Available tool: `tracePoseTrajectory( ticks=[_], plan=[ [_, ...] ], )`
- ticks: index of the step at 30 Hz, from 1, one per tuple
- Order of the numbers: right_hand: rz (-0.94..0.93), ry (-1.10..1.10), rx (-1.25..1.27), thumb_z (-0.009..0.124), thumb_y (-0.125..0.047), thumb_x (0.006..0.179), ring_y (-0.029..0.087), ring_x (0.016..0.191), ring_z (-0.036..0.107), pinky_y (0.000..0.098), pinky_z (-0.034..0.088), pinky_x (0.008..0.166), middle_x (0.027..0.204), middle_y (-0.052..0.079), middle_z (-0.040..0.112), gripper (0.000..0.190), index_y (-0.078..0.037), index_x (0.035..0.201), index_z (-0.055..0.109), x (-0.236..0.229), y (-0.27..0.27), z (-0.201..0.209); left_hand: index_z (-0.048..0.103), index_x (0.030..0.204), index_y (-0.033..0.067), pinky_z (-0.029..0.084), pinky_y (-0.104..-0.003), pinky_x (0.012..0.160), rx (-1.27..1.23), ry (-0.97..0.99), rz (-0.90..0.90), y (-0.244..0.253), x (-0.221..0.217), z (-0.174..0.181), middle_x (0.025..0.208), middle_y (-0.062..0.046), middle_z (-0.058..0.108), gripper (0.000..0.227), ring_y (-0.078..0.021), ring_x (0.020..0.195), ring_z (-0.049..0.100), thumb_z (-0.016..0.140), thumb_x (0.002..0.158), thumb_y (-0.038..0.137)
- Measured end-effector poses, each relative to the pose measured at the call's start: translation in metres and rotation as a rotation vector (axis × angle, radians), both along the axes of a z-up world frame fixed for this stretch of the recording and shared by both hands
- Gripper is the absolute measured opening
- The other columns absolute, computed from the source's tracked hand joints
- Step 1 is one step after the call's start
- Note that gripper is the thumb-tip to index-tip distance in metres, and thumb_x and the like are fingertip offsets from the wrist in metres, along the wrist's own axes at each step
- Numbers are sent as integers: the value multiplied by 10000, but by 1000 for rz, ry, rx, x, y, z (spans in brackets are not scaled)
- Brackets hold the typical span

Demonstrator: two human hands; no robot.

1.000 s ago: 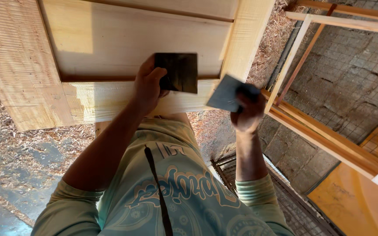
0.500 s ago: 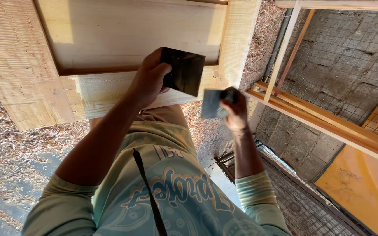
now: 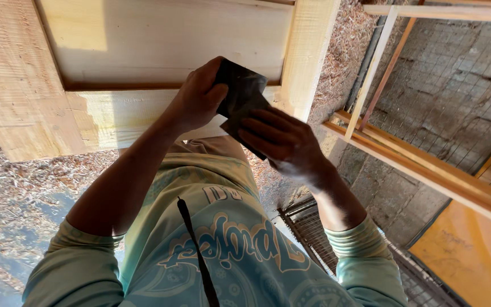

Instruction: The person applies wood filler to a wooden door using a putty knife and a scraper, spreading the filler into gaps and smoothing the surface. The person repeatedly scoops filler from a can and applies it to different sections of the door.

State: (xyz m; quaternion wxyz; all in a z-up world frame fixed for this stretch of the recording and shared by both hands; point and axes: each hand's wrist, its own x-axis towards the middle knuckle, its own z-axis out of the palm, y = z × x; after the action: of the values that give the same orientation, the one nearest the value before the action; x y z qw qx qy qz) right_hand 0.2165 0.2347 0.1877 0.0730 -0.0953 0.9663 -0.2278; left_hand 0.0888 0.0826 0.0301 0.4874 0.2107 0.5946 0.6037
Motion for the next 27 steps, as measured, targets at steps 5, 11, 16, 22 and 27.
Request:
tracePoseTrajectory(
  ticks=[5,11,16,22,27],
  plan=[
    [4,-287,-129,650,56,885,232,1083,739,340,616,856,1197,44,756,411,-139,1241,718,31,22,-31,566,1184,-3,500,-320,586,29,-131,362,10,-8,-17,872,-45,598,230,-148,728,580,476,972,14],
    [-510,-481,-230,613,-82,1043,284,980,765,389,609,886,1166,159,745,280,-71,1315,679,21,95,-91,514,1240,15,377,-248,466,88,-245,485,-3,-14,-12,809,-5,531,291,-62,571,435,379,985,-28],
    [-356,-593,-263,603,-110,1027,307,940,768,410,602,868,1060,189,763,283,-43,1289,684,-5,144,-135,520,1217,19,359,-241,480,5,-399,581,-3,8,-5,791,-10,533,267,-62,569,427,382,991,-17],
    [-245,-688,-101,592,-94,996,347,828,743,473,590,771,958,168,762,289,-109,1260,706,0,131,-146,516,1216,22,318,-233,451,-42,-493,704,0,19,-7,780,-10,522,265,-57,533,395,390,985,-11],
    [-147,-384,-12,567,-64,948,330,895,754,437,591,683,1125,171,768,301,-63,1237,650,14,94,-141,523,1217,25,308,-235,442,37,-552,728,3,21,-10,765,-16,517,295,-51,507,368,377,963,-14]
  ],
)
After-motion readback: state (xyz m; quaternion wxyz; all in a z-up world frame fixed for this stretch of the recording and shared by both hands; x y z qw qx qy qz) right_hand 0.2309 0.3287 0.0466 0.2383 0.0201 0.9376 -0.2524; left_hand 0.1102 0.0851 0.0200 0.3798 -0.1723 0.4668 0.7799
